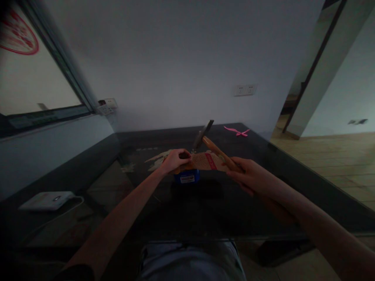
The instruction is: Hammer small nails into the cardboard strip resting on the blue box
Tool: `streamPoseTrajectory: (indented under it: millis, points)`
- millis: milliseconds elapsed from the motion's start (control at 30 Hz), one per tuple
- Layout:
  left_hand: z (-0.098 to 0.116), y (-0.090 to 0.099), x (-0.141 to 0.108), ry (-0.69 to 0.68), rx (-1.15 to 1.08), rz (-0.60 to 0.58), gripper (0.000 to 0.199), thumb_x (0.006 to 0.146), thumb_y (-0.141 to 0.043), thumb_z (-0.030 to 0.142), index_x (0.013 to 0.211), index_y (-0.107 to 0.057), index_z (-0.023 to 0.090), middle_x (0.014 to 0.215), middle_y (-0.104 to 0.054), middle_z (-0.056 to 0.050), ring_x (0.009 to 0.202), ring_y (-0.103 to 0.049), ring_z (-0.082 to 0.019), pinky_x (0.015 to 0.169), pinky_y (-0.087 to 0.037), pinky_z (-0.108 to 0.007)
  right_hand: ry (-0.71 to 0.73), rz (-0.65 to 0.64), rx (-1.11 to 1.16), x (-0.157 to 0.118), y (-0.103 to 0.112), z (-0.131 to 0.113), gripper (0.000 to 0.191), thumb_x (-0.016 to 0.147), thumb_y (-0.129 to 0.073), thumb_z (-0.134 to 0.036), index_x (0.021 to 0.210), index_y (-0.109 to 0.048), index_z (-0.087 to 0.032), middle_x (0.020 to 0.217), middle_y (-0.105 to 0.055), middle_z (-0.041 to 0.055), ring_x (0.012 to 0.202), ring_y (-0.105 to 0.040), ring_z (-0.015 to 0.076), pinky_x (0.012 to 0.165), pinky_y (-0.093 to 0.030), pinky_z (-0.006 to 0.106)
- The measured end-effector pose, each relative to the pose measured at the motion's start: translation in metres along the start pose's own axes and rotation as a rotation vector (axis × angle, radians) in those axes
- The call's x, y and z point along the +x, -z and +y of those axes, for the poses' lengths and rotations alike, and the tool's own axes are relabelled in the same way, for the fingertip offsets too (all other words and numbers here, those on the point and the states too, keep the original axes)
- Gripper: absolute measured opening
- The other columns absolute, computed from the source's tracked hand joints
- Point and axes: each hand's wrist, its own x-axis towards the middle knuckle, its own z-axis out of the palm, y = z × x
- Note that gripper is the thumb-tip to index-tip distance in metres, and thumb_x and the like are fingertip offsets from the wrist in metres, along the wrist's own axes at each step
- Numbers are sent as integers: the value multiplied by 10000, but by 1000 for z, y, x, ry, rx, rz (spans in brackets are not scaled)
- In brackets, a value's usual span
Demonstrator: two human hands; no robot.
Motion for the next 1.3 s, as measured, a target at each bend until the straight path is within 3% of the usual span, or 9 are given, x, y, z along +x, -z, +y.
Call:
streamPoseTrajectory:
  millis: [133, 233, 367, 433, 500, 667, 867, 1067, 1300]
  points:
    - [13, 15, -4, -65, -43, -9, 292, 687, -672, 183, 967, -604, 131, 916, -655, -75, 827, -620, -143, 752, -499, -267, -29, 70, 136, -10, -13, 18, 532, 777, -552, -474, 1179, -447, -141, 487, -420, -88, 303, -367, 52, 280, -305, 166]
    - [20, 40, -19, -93, -10, 122, 345, 718, -650, 205, 1046, -564, 143, 1006, -629, -94, 908, -603, -150, 790, -491, -271, -42, 128, 259, -19, -26, 34, 597, 788, -548, -486, 1260, -386, -161, 468, -389, -102, 296, -348, 53, 281, -292, 164]
    - [20, 78, -61, -30, 142, 262, 229, 788, -563, 278, 982, -574, 157, 955, -636, -61, 867, -605, -141, 808, -485, -278, -72, 173, 432, -33, -48, 57, 620, 787, -567, -477, 1292, -357, -184, 434, -346, -115, 278, -295, 45, 273, -233, 152]
    - [15, 90, -89, 20, 264, 230, 179, 805, -535, 291, 926, -592, 172, 904, -647, -41, 827, -607, -144, 788, -485, -279, -89, 189, 514, -40, -59, 66, 600, 785, -573, -474, 1278, -368, -201, 429, -331, -118, 271, -267, 37, 273, -207, 148]
    - [8, 96, -115, 43, 402, 90, 138, 811, -525, 276, 879, -607, 189, 876, -651, -27, 821, -601, -152, 776, -476, -282, -102, 203, 577, -46, -68, 73, 573, 777, -584, -472, 1249, -390, -213, 443, -327, -118, 267, -242, 28, 273, -189, 149]
    - [-9, 89, -153, 27, 545, -317, 141, 839, -490, 232, 913, -605, 200, 930, -628, -21, 871, -580, -143, 792, -441, -256, -135, 216, 604, -57, -80, 79, 543, 774, -596, -454, 1226, -410, -217, 448, -349, -106, 278, -247, 29, 281, -178, 156]
    - [-21, 72, -147, -137, 640, -501, 140, 855, -491, 250, 914, -610, 205, 949, -618, -32, 898, -563, -140, 805, -407, -238, -143, 249, 613, -59, -79, 84, 554, 777, -585, -472, 1240, -398, -232, 428, -332, -107, 278, -243, 38, 284, -195, 164]
    - [-31, 65, -138, -274, 878, -487, 149, 855, -453, 184, 820, -596, 167, 853, -625, -67, 784, -562, -155, 744, -401, -263, -143, 269, 617, -60, -80, 81, 554, 759, -596, -483, 1220, -425, -227, 422, -315, -114, 260, -235, 37, 274, -170, 165]
    - [-17, 68, -144, -33, 699, -312, 134, 809, -481, 176, 895, -582, 190, 861, -638, -21, 794, -584, -143, 723, -427, -241, -156, 231, 608, -58, -81, 82, 584, 784, -572, -481, 1262, -370, -214, 404, -329, -117, 261, -245, 39, 286, -173, 161]
